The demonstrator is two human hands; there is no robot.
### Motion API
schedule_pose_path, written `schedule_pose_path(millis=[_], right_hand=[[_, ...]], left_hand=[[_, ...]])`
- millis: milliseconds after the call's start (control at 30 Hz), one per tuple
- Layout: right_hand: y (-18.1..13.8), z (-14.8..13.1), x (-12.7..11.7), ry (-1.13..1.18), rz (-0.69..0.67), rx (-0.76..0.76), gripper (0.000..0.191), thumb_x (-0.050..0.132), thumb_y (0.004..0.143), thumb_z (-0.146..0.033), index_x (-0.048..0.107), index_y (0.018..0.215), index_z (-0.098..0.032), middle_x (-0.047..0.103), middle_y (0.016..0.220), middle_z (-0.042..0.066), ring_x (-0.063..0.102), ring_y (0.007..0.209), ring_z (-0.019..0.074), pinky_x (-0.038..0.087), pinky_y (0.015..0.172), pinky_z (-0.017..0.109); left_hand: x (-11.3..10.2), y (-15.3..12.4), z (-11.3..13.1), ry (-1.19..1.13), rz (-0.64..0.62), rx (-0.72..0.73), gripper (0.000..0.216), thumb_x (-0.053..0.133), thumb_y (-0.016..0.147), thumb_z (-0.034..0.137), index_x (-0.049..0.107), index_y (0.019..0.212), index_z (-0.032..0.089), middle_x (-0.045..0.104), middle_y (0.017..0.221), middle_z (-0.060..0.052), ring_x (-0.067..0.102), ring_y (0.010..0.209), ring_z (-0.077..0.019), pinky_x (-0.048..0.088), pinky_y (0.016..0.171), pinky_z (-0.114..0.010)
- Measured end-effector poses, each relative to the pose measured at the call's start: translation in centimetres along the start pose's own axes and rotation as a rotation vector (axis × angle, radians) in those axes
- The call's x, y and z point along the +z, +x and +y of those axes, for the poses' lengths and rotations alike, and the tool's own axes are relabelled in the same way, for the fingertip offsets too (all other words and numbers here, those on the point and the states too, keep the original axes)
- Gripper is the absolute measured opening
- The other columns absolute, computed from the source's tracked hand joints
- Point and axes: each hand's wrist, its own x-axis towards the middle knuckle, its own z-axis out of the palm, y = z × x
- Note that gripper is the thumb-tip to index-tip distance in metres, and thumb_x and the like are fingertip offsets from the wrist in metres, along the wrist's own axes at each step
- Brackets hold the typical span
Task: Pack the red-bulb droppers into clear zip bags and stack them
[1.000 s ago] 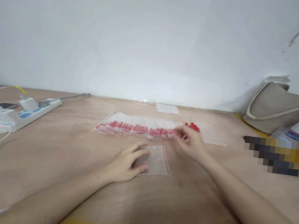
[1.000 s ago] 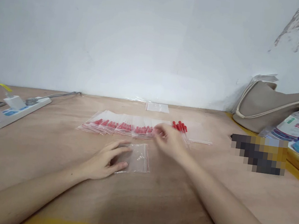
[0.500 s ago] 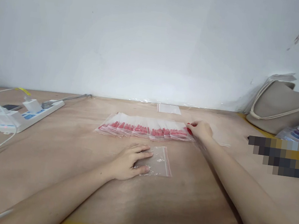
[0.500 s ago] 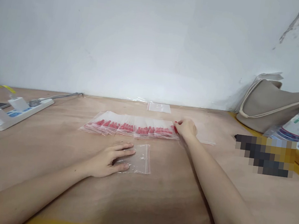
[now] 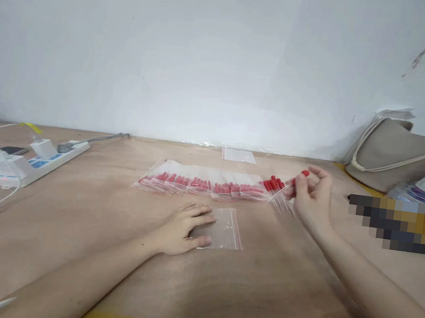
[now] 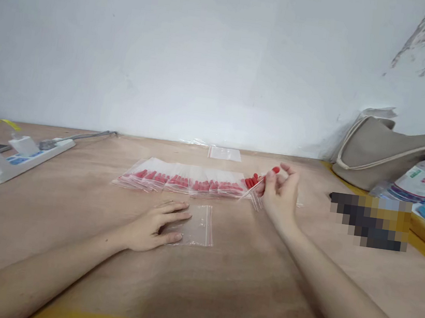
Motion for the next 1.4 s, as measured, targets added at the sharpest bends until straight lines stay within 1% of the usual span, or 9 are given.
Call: schedule_pose_path(millis=[133,233,333,567,700,900,1200,1300,1400], right_hand=[[-4.6,0.7,1.4,0.247,-0.152,0.253,0.047,0.059,0.069,-0.052,0.039,0.100,-0.022,0.054,0.065,-0.005,0.054,0.048,0.0097,0.046,0.046,0.024],[-5.8,1.8,2.3,0.333,-0.137,0.405,0.051,0.063,0.063,-0.053,0.038,0.096,-0.022,0.054,0.061,-0.007,0.055,0.046,0.0101,0.048,0.045,0.025],[-6.0,2.1,2.7,0.381,-0.130,0.485,0.053,0.065,0.060,-0.053,0.038,0.095,-0.023,0.054,0.060,-0.008,0.055,0.046,0.0103,0.048,0.045,0.025],[-6.1,2.3,2.7,0.405,-0.084,0.482,0.050,0.065,0.061,-0.051,0.039,0.093,-0.022,0.054,0.061,-0.008,0.053,0.045,0.0082,0.045,0.042,0.021],[-6.2,2.4,2.7,0.400,-0.116,0.496,0.051,0.064,0.062,-0.051,0.039,0.095,-0.022,0.055,0.061,-0.007,0.054,0.046,0.0085,0.046,0.044,0.022],[-6.1,2.4,2.6,0.377,-0.095,0.441,0.050,0.063,0.064,-0.051,0.039,0.097,-0.022,0.054,0.060,-0.008,0.053,0.046,0.0085,0.045,0.044,0.021],[-6.4,2.0,3.0,0.443,-0.115,0.514,0.049,0.065,0.062,-0.048,0.039,0.095,-0.023,0.056,0.062,-0.007,0.055,0.048,0.0090,0.048,0.047,0.023],[-6.8,1.3,3.2,0.506,-0.160,0.595,0.047,0.067,0.062,-0.044,0.038,0.092,-0.024,0.057,0.064,-0.007,0.059,0.051,0.0104,0.050,0.053,0.026],[-7.5,0.3,3.2,0.540,-0.307,0.685,0.044,0.070,0.060,-0.040,0.040,0.087,-0.022,0.058,0.068,-0.006,0.062,0.059,0.0120,0.051,0.062,0.029]], left_hand=[[0.2,0.0,-0.2,-0.012,0.004,-0.011,0.051,0.048,0.083,0.052,0.044,0.128,0.028,0.038,0.137,-0.007,0.035,0.125,-0.0256,0.029,0.102,-0.045],[0.2,0.0,-0.2,-0.009,0.004,-0.011,0.050,0.048,0.083,0.052,0.045,0.127,0.028,0.038,0.137,-0.006,0.034,0.125,-0.0257,0.029,0.102,-0.045],[0.2,-0.1,-0.2,0.000,-0.003,-0.013,0.050,0.048,0.083,0.051,0.045,0.127,0.028,0.038,0.137,-0.006,0.035,0.125,-0.0261,0.029,0.102,-0.046],[0.0,-0.1,0.0,0.003,-0.006,-0.015,0.050,0.048,0.083,0.051,0.046,0.127,0.027,0.038,0.137,-0.007,0.035,0.125,-0.0264,0.031,0.101,-0.046],[-0.1,-0.1,0.1,0.003,-0.004,-0.019,0.049,0.049,0.083,0.051,0.045,0.127,0.028,0.039,0.136,-0.007,0.036,0.124,-0.0270,0.031,0.101,-0.047],[-0.2,0.0,0.0,0.003,-0.003,-0.012,0.049,0.050,0.083,0.050,0.046,0.126,0.027,0.039,0.136,-0.006,0.036,0.124,-0.0266,0.032,0.100,-0.046],[0.0,0.0,0.0,-0.010,0.006,-0.008,0.049,0.049,0.083,0.051,0.046,0.126,0.028,0.039,0.136,-0.006,0.037,0.124,-0.0268,0.032,0.101,-0.046],[0.0,0.0,0.0,-0.015,0.006,-0.010,0.049,0.048,0.083,0.050,0.046,0.126,0.027,0.038,0.137,-0.006,0.036,0.124,-0.0266,0.031,0.101,-0.046],[-0.1,0.0,0.1,-0.032,0.016,-0.006,0.053,0.049,0.083,0.049,0.040,0.130,0.025,0.040,0.135,-0.007,0.037,0.123,-0.0257,0.030,0.102,-0.044]])
